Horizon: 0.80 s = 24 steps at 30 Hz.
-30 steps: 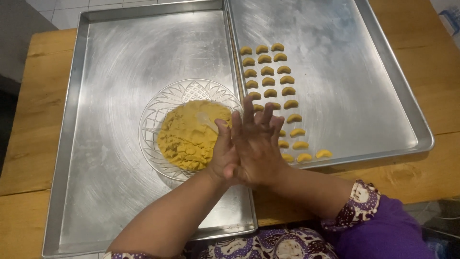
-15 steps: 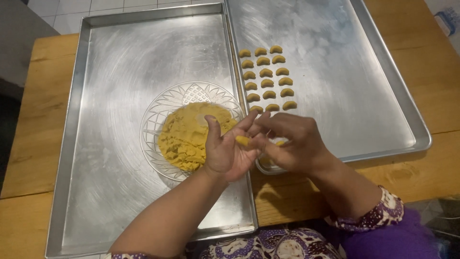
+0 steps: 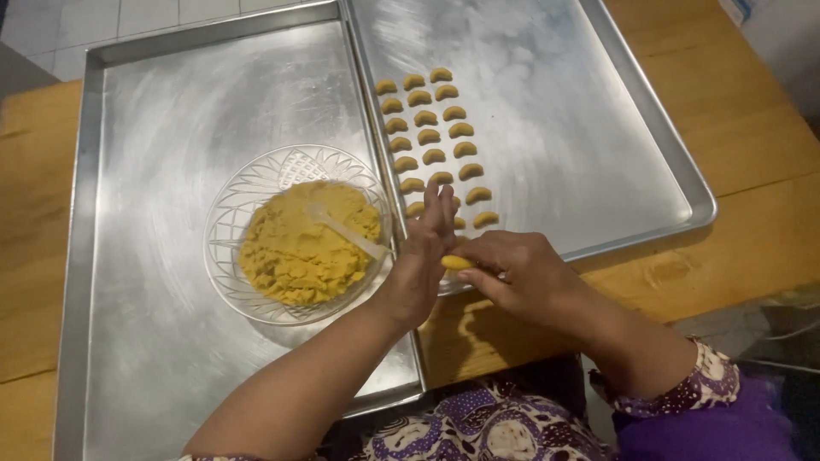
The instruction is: Shaping yellow cookie dough into crescent shapes by hand and arranging them on a metal baking tray.
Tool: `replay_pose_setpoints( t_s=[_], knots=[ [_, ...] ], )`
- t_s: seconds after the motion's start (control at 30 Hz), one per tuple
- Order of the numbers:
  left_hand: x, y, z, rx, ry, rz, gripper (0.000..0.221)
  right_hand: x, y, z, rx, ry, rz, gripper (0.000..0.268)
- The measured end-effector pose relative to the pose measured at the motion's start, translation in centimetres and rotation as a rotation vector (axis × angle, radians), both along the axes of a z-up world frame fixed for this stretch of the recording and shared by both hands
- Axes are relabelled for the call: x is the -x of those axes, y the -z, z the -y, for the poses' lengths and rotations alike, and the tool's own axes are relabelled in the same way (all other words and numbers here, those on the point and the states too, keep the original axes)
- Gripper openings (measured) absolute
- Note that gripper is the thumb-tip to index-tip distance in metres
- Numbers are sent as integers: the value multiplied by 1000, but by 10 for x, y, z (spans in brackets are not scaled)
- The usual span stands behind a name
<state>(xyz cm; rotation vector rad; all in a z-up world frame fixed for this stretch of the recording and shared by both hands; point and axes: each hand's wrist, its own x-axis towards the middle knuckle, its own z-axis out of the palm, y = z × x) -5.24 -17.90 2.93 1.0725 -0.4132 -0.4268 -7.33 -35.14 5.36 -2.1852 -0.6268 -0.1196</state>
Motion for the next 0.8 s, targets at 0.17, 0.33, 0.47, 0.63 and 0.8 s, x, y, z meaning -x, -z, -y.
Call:
replay_pose_setpoints(
  t_s=[0.17,0.33,0.47,0.63,0.8],
  knots=[
    [6,6,36,-92,54,77,89,6,12,30,-30,99,-31,21],
    [6,12,71,-128,63,86,88,9,12,57,-148,242,-74,19],
    [-6,27,80,-238,70,126,89,3,18,77,-191,251,-119,21],
    [-32,-12,69,-299,1,11,90,-26,30,109,-93,295,-232,25],
    [-56,36,59,-895,-275,229,17,-49,39,107,177,326,-439,28]
  ],
)
